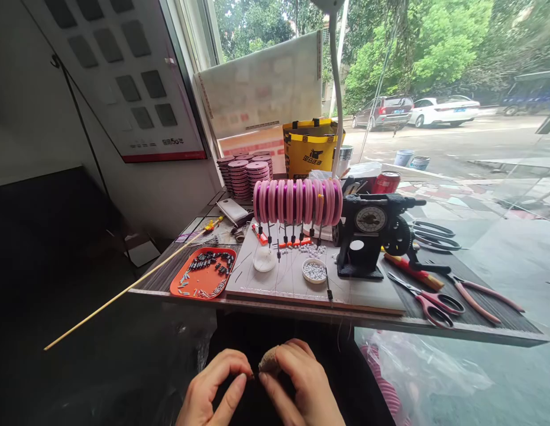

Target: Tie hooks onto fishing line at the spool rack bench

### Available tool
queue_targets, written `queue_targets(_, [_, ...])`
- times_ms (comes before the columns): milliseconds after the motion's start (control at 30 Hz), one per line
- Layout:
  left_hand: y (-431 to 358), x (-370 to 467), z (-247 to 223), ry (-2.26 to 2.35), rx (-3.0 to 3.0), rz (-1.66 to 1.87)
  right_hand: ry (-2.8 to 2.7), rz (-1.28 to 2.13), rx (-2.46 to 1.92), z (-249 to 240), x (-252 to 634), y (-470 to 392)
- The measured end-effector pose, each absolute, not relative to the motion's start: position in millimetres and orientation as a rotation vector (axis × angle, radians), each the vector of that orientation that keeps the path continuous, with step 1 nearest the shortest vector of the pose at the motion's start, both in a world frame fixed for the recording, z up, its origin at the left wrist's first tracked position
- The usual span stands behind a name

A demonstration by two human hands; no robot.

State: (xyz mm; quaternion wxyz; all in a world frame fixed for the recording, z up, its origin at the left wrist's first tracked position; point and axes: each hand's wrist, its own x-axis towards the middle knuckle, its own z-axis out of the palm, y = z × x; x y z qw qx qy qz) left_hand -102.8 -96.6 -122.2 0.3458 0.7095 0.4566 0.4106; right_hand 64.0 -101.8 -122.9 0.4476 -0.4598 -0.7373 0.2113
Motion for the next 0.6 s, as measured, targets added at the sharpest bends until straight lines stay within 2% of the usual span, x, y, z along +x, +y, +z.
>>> queue_targets(400, [-101, -109, -130, 1.297, 1.993, 1.155, -1.909, 0.566, -1.132, -123, 54, -101])
queue_targets(500, [-95, -116, -120, 1.267, 2.064, 1.068, -1.924, 0.581, -1.125, -126, 54, -99])
queue_targets(600, [-68, -128, -97, 1.243, 2.193, 0.822, -1.943, 0.620, -1.113, -130, 55, -98])
